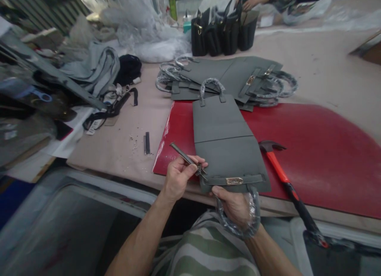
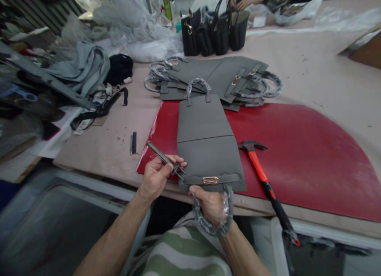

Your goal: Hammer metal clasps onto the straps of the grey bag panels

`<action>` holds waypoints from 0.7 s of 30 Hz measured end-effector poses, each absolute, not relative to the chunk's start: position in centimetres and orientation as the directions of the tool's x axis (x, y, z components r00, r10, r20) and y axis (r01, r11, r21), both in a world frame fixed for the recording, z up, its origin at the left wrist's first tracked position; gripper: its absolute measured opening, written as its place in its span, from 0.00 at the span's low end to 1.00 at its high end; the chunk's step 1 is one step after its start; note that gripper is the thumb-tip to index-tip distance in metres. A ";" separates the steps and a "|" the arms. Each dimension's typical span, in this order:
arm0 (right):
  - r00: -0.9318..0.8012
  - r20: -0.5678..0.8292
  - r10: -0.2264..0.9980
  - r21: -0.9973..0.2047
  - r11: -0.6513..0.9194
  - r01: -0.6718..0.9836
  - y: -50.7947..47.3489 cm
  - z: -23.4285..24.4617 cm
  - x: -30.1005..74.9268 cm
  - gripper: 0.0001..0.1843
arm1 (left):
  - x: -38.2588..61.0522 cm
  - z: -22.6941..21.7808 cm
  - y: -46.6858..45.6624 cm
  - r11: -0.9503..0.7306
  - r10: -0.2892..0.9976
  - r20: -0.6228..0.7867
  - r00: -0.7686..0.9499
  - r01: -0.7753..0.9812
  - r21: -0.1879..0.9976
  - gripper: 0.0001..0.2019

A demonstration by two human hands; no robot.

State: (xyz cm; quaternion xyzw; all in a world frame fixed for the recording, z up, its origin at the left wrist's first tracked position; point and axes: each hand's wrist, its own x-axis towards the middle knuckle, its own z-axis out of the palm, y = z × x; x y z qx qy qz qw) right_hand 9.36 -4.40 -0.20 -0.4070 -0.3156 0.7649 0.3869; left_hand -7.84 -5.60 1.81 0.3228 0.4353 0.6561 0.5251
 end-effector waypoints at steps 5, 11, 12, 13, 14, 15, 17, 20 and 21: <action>-0.375 -0.369 0.851 -0.781 -0.502 -0.371 -4.4 -0.6 9.3 0.09 | -7.9 1.4 -5.7 -0.103 0.976 0.027 -0.215 -0.347 0.932 0.08; -0.368 -0.366 0.855 -0.767 -0.501 -0.401 -4.3 -0.3 9.2 0.12 | -7.9 1.2 -5.6 -0.112 0.976 0.043 -0.213 -0.324 0.939 0.08; -0.367 -0.368 0.854 -0.767 -0.502 -0.400 -4.3 -0.2 9.2 0.11 | -7.8 1.2 -5.6 -0.106 0.976 0.036 -0.216 -0.321 0.941 0.09; -0.361 -0.369 0.857 -0.769 -0.499 -0.399 -4.4 -0.2 9.2 0.10 | -7.8 1.2 -5.7 -0.099 0.975 0.029 -0.219 -0.320 0.942 0.09; -0.356 -0.366 0.860 -0.774 -0.493 -0.397 -4.4 -0.1 9.1 0.09 | -7.8 1.3 -5.7 -0.093 0.975 0.022 -0.219 -0.319 0.943 0.10; -0.351 -0.359 0.865 -0.781 -0.484 -0.395 -4.4 -0.1 9.1 0.08 | -7.8 1.3 -5.7 -0.089 0.976 0.018 -0.219 -0.319 0.944 0.10; -0.345 -0.349 0.871 -0.789 -0.472 -0.393 -4.5 -0.1 9.1 0.07 | -7.7 1.3 -5.7 -0.088 0.976 0.017 -0.217 -0.320 0.943 0.11; -0.347 -0.364 0.864 -0.785 -0.486 -0.384 -4.5 -0.2 9.2 0.08 | -7.6 1.1 -5.7 -0.101 0.975 0.031 -0.221 -0.315 0.944 0.11; -0.345 -0.371 0.862 -0.784 -0.490 -0.382 -4.5 -0.1 9.2 0.09 | -7.5 1.1 -5.7 -0.105 0.974 0.035 -0.223 -0.312 0.944 0.11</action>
